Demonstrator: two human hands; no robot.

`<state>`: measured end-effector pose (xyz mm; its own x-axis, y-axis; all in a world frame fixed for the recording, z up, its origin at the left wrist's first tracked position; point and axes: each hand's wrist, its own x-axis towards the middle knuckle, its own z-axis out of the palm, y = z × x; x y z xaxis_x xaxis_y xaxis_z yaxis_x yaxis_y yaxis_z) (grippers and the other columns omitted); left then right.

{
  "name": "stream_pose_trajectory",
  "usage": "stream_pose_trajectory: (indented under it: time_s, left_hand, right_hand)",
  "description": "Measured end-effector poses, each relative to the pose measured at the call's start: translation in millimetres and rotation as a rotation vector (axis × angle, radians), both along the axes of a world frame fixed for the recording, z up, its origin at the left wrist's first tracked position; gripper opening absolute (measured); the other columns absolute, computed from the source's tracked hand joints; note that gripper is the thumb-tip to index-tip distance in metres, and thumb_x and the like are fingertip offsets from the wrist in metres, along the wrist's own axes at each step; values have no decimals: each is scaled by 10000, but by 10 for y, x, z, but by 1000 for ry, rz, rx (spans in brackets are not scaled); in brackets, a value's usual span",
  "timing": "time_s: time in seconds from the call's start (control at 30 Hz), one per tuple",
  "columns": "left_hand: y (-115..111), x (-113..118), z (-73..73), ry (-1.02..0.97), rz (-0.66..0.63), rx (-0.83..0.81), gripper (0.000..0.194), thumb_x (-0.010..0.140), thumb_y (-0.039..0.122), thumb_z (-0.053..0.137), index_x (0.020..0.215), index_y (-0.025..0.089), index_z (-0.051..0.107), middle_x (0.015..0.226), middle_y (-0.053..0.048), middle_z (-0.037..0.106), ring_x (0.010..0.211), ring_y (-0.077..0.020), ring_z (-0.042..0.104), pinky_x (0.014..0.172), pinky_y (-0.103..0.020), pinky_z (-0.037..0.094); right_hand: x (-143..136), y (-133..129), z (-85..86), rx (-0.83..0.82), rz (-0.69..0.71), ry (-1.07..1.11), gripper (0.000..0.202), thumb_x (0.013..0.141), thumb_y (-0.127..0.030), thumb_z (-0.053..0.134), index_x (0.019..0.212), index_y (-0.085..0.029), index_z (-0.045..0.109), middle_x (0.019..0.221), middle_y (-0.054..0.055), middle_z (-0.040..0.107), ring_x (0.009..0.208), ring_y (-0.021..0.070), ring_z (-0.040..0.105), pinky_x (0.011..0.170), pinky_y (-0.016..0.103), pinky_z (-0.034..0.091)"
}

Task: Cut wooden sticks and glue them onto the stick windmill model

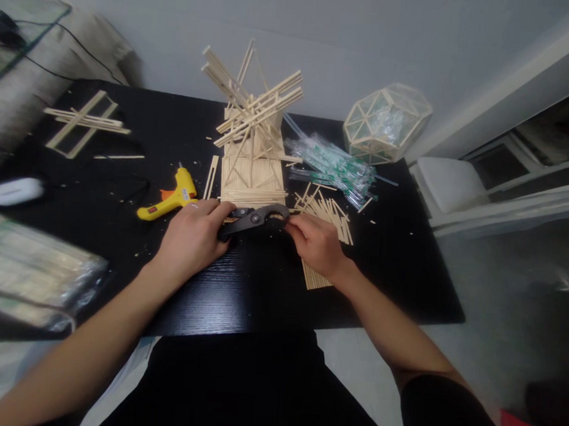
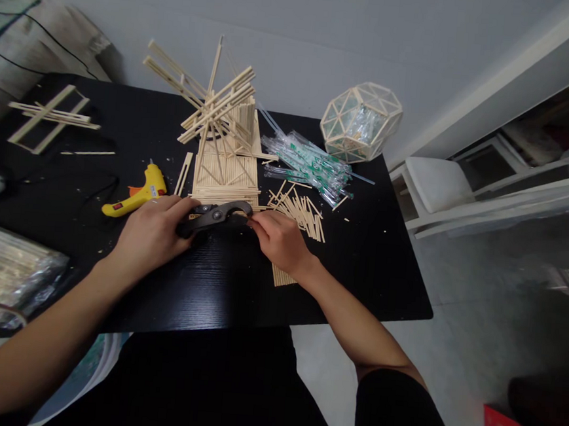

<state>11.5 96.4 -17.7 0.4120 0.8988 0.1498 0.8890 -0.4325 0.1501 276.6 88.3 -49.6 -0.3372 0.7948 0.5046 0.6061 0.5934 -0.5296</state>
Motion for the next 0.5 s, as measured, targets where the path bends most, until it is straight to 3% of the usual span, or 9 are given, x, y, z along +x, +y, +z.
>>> stream_pose_trajectory:
  time_s: [0.17, 0.3, 0.4, 0.5]
  left_hand:
    - [-18, 14, 3, 35, 54, -49, 256, 878, 273, 611, 1112, 217, 699, 957, -91, 730, 875, -294, 712, 721, -357, 500]
    - [11, -14, 37, -87, 126, -96, 251, 897, 346, 617, 1100, 224, 702, 967, -75, 762, 878, -279, 730, 715, -328, 494]
    - [53, -133, 177, -244, 272, -151, 341, 930, 495, 612, 1109, 219, 702, 904, -52, 763, 822, -253, 723, 736, -315, 502]
    - [92, -363, 348, -270, 454, -125, 496, 926, 562, 613, 1232, 175, 666, 1065, -94, 768, 951, -281, 721, 841, -352, 525]
  right_hand:
    - [-16, -27, 35, -74, -27, 20, 149, 1035, -234, 622, 976, -235, 759, 929, 44, 799, 870, 206, 753, 846, 363, 598]
    - [-44, -27, 56, -199, -43, 133, 132, 1014, -280, 650, 951, -240, 758, 898, 29, 800, 832, 191, 758, 829, 360, 612]
    - [-72, -1, 35, -442, 22, 350, 164, 986, -349, 680, 928, -212, 748, 826, 24, 784, 747, 170, 757, 755, 330, 625]
    - [-94, 31, -4, -782, 126, 573, 272, 909, -445, 765, 910, -174, 734, 789, 30, 772, 679, 161, 750, 693, 318, 642]
